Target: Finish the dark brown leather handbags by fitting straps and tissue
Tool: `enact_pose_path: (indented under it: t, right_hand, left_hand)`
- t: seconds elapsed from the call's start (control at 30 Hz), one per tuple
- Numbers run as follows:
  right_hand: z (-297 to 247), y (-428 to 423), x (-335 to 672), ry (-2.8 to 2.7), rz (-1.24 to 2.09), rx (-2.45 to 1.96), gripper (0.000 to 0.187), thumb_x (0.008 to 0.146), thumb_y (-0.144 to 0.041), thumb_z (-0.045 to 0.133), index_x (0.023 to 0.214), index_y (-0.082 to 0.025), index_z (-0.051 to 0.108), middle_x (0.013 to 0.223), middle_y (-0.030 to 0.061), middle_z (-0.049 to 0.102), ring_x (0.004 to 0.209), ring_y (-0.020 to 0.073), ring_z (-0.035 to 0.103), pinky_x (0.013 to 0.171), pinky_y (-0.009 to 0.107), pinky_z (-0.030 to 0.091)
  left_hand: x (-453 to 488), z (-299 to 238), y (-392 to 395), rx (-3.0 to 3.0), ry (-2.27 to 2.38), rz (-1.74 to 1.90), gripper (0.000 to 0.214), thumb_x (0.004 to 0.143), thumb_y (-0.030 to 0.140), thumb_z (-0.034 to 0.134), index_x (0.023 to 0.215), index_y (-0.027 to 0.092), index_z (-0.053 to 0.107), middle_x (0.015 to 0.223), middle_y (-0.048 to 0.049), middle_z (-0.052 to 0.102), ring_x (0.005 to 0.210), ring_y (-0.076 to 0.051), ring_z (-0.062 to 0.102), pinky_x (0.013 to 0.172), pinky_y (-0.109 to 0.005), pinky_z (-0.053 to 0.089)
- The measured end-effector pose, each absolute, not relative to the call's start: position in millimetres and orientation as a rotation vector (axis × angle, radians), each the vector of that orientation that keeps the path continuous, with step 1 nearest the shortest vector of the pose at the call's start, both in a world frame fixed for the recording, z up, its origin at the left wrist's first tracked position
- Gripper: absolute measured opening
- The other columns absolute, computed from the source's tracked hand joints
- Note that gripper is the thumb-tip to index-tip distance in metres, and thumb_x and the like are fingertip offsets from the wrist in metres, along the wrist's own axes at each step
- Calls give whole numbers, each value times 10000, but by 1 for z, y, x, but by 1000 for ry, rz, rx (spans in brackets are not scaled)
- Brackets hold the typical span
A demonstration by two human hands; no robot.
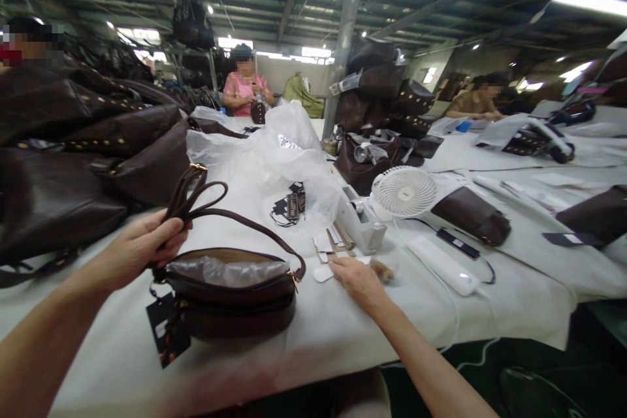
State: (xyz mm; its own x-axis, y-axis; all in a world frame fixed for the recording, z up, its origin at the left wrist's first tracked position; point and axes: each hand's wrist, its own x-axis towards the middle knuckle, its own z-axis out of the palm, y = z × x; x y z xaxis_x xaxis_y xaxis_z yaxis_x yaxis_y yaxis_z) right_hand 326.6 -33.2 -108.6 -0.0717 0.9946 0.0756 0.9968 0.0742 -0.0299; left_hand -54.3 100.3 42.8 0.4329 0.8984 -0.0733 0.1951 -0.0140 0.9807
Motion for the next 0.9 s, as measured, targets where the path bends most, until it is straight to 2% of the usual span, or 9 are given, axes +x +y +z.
enact_pose_path:
  t: [0.1, 0.2, 0.3, 0.47, 0.63, 0.8, 0.9]
  right_hand:
    - [-99, -33, 316, -2265, -75, -2137, 234, 934, -112, 464, 910, -180, 687, 955, 112, 672, 911, 239, 621, 768, 314, 473]
    - [-93, -34, 309, -2293, -76, -2168, 243, 933, -94, 461, 879, -161, 688, 951, 122, 671, 905, 236, 615, 742, 305, 455]
    - [-89, -33, 306, -2269, -57, -2215, 211, 939, -130, 488, 895, -161, 691, 970, 116, 674, 914, 229, 623, 719, 293, 448]
    - [-90, -16, 297, -2067, -56, -2362, 252, 969, -344, 509, 956, -160, 681, 1023, 121, 665, 952, 236, 643, 733, 290, 457]
    - [-99, 7, 286, -1801, -83, -2553, 327, 924, -409, 591, 1085, -125, 606, 1070, 167, 639, 950, 258, 663, 738, 302, 477]
    - [-102, 21, 287, -1851, -64, -2569, 247, 930, -349, 586, 1068, -147, 606, 1058, 151, 648, 952, 259, 668, 745, 304, 477]
    - [-99, 21, 287, -1968, -67, -2514, 198, 970, -250, 482, 1072, -148, 618, 1073, 145, 653, 960, 261, 668, 736, 308, 472]
  left_hand:
    - [-52, 46, 94, 1490, 1029, 770, 236, 832, 361, 579, 684, 194, 502, 570, 59, 361, 440, -65, 276, 422, -180, 235]
    - [-52, 48, 90, 1464, 1005, 779, 223, 840, 367, 578, 720, 190, 512, 580, 63, 360, 437, -60, 281, 419, -177, 238]
    - [-53, 48, 88, 1475, 973, 780, 232, 848, 370, 578, 726, 186, 507, 579, 64, 356, 436, -56, 287, 418, -173, 244]
    - [-54, 48, 88, 1475, 966, 779, 247, 846, 366, 594, 717, 178, 499, 585, 65, 352, 434, -45, 278, 408, -162, 245]
    - [-57, 42, 94, 1484, 917, 748, 348, 807, 488, 648, 798, 171, 504, 588, 84, 340, 436, -40, 267, 389, -147, 255]
    - [-56, 38, 100, 1484, 879, 759, 408, 792, 519, 663, 844, 152, 494, 599, 91, 356, 432, -24, 272, 388, -137, 264]
    - [-55, 37, 101, 1470, 883, 766, 409, 785, 512, 672, 839, 152, 486, 597, 91, 363, 428, -17, 278, 389, -134, 264]
